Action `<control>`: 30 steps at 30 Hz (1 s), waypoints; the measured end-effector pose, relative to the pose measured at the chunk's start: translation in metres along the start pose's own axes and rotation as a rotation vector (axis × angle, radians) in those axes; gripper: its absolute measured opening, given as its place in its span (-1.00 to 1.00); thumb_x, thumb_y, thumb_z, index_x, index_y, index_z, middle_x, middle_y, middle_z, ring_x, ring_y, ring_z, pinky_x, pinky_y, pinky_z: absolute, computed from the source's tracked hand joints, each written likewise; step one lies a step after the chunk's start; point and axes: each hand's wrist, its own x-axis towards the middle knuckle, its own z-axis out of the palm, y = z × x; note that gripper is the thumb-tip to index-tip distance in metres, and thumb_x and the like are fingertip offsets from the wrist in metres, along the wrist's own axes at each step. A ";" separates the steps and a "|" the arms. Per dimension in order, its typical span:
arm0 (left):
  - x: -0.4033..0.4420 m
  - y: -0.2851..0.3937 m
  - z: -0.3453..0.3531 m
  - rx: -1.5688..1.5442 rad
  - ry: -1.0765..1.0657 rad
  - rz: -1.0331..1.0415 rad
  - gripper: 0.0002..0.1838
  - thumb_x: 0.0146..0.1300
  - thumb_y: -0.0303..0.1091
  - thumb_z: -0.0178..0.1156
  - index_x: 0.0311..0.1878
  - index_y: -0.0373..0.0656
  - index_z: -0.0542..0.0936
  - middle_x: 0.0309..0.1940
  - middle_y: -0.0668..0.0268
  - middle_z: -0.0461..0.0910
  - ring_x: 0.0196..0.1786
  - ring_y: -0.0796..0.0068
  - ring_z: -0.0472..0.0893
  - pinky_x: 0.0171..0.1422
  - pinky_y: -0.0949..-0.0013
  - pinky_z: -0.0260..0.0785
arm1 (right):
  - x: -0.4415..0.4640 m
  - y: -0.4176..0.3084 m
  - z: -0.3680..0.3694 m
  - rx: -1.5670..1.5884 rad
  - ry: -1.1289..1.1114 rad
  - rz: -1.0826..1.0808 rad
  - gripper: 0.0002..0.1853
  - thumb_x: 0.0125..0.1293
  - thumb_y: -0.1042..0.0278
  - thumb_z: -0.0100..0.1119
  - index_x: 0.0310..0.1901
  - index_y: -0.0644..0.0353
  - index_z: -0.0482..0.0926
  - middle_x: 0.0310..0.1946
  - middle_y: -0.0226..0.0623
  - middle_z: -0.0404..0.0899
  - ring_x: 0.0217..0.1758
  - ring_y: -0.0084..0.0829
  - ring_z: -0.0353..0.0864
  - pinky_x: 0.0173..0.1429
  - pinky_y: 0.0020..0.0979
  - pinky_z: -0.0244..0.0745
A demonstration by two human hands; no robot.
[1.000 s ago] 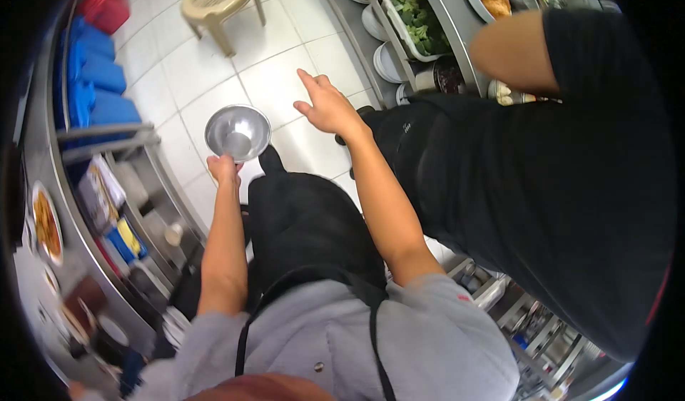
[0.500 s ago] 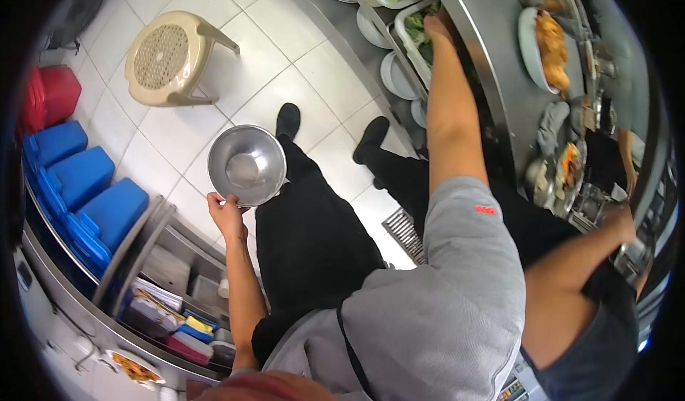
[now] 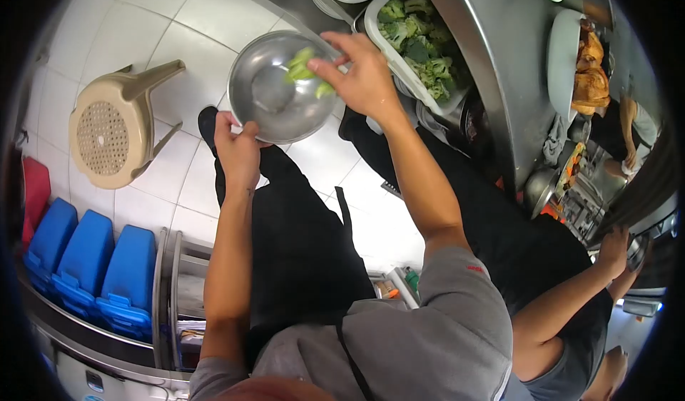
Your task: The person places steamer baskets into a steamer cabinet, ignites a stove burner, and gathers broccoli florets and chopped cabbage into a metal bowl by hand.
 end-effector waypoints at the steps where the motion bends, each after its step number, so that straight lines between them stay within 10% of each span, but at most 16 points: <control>1: 0.004 -0.002 0.003 0.022 -0.055 -0.002 -0.78 0.13 -0.64 0.06 -0.32 -0.16 0.23 -0.58 0.29 0.43 -0.61 0.60 0.45 -0.55 0.42 0.46 | 0.000 -0.010 -0.001 0.088 -0.046 0.120 -0.61 0.18 0.12 0.41 -0.03 0.14 0.67 -0.08 -0.20 0.65 -0.22 -0.40 0.64 -0.12 -0.41 0.51; 3: 0.007 0.006 0.006 0.078 -0.110 -0.013 -0.77 0.11 -0.63 0.06 -0.32 -0.15 0.22 -0.61 0.34 0.38 -0.67 0.64 0.36 -0.58 0.41 0.44 | 0.046 0.058 -0.035 0.164 0.088 0.180 -0.63 0.33 0.19 0.27 0.07 0.21 0.61 -0.04 -0.32 0.61 -0.22 -0.56 0.59 -0.19 -0.51 0.57; 7: 0.017 0.001 -0.004 0.104 -0.128 -0.012 -0.76 0.11 -0.63 0.08 -0.34 -0.14 0.21 -0.63 0.35 0.36 -0.64 0.61 0.42 -0.54 0.41 0.50 | 0.110 0.063 -0.067 -0.390 0.181 0.106 -0.23 0.05 0.23 0.38 0.31 0.32 0.34 0.15 0.19 0.48 0.21 0.16 0.46 0.25 -0.12 0.40; 10: 0.022 -0.002 -0.007 0.145 -0.105 -0.053 -0.75 0.12 -0.62 0.08 -0.34 -0.14 0.20 -0.63 0.34 0.36 -0.61 0.57 0.47 -0.50 0.39 0.55 | 0.143 0.087 -0.064 -0.904 0.450 -0.482 -0.14 -0.10 0.39 0.45 0.32 0.32 0.32 0.13 0.24 0.48 0.20 0.24 0.42 0.24 -0.14 0.37; 15: 0.025 0.002 -0.021 0.200 -0.153 -0.089 -0.80 0.14 -0.63 0.07 -0.32 -0.15 0.27 -0.29 0.16 0.55 -0.36 0.42 0.63 -0.41 0.35 0.61 | 0.139 0.101 -0.079 -0.710 0.355 -0.138 -0.42 0.05 0.32 0.35 0.14 0.27 0.46 -0.04 0.03 0.54 0.04 -0.02 0.49 0.11 -0.25 0.41; 24: 0.033 0.008 -0.028 0.199 -0.207 -0.042 -0.74 0.11 -0.64 0.08 -0.32 -0.14 0.20 -0.62 0.28 0.42 -0.61 0.60 0.44 -0.52 0.37 0.51 | 0.027 0.074 -0.096 0.248 0.339 0.454 -0.76 0.30 0.20 0.18 -0.19 0.19 0.69 -0.35 -0.36 0.65 -0.24 -0.49 0.61 -0.11 -0.46 0.46; 25: 0.032 0.007 -0.023 0.182 -0.216 -0.046 -0.75 0.11 -0.64 0.08 -0.32 -0.14 0.20 -0.63 0.29 0.42 -0.61 0.59 0.44 -0.52 0.37 0.50 | 0.003 0.007 -0.067 0.280 0.323 0.527 -0.54 0.33 -0.02 0.19 -0.06 0.30 0.65 -0.35 -0.27 0.66 -0.31 -0.52 0.63 -0.19 -0.47 0.52; 28: 0.021 0.008 -0.013 0.208 -0.263 -0.051 -0.76 0.11 -0.64 0.07 -0.31 -0.15 0.21 -0.66 0.29 0.41 -0.61 0.56 0.47 -0.53 0.37 0.49 | -0.022 -0.042 -0.017 0.187 -0.069 0.538 -0.61 0.34 -0.02 0.18 -0.13 0.19 0.68 -0.42 -0.35 0.66 -0.44 -0.54 0.55 -0.35 -0.49 0.45; 30: 0.018 0.013 -0.009 0.257 -0.284 -0.038 -0.76 0.12 -0.64 0.07 -0.31 -0.15 0.22 -0.67 0.30 0.41 -0.60 0.55 0.49 -0.53 0.37 0.49 | -0.012 -0.021 -0.014 0.189 0.046 0.518 -0.67 0.34 0.03 0.22 -0.11 0.13 0.68 -0.43 -0.42 0.63 -0.43 -0.59 0.53 -0.39 -0.53 0.43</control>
